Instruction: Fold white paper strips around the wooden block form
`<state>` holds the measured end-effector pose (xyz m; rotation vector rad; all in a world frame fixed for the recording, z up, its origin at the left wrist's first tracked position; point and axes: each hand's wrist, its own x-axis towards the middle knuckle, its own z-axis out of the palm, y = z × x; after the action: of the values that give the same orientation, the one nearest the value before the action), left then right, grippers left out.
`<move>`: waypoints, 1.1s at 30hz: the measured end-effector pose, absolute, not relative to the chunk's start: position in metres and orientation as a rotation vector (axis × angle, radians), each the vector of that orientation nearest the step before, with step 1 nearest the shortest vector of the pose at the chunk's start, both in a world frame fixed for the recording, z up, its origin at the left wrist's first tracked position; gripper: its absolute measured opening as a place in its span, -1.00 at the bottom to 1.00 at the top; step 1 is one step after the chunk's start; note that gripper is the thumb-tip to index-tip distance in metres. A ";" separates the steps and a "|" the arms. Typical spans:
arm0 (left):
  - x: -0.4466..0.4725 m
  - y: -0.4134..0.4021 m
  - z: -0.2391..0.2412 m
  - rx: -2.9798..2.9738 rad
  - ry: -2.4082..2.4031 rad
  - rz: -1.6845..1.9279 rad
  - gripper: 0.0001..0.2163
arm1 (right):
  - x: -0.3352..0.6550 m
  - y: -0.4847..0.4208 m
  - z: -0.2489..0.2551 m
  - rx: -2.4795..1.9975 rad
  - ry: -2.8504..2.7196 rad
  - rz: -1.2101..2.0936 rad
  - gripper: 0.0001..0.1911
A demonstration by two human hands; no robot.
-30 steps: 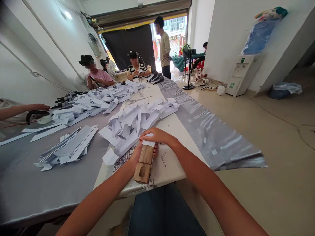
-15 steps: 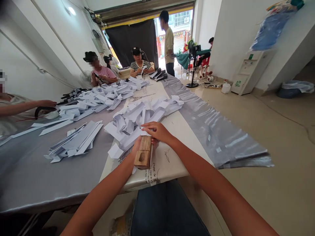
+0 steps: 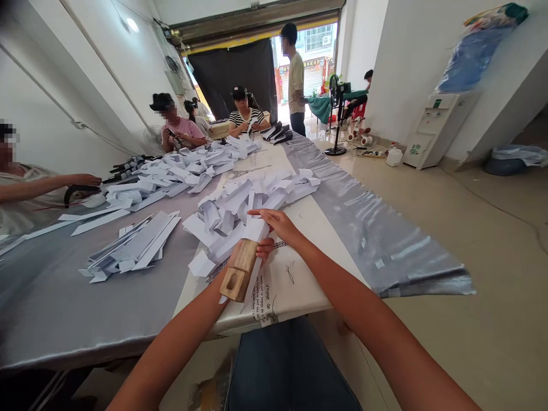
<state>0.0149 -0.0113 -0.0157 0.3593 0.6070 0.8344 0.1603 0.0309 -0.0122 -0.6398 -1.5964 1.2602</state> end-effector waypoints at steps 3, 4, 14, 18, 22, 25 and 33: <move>0.012 -0.015 -0.011 0.389 0.565 0.764 -0.91 | 0.169 0.036 -0.010 -0.475 -1.588 1.570 -0.49; 0.012 -0.015 -0.010 0.397 0.539 0.728 -0.89 | 0.172 0.038 -0.009 -0.425 -1.599 1.652 -0.45; 0.015 -0.018 -0.006 0.409 0.383 0.603 -0.61 | 0.181 0.047 -0.017 -0.337 -1.631 1.795 -0.33; 0.016 -0.022 -0.005 0.360 0.462 0.707 -0.72 | 0.180 0.048 -0.017 -0.369 -1.682 1.707 -0.40; 0.015 -0.018 -0.004 0.327 0.437 0.879 -0.86 | 0.170 0.041 -0.017 -0.490 -1.743 1.482 -0.41; 0.010 -0.009 -0.004 0.297 0.414 1.070 -0.86 | 0.158 0.030 -0.017 -0.625 -1.785 1.058 -0.43; -0.015 0.009 -0.008 0.225 0.208 1.415 -0.77 | 0.142 0.001 -0.010 -0.366 -2.026 0.386 -0.53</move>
<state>-0.0146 0.0088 -0.0083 0.2249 0.2077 1.4148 0.1416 0.0009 -0.0095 -0.3663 -2.0256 0.3864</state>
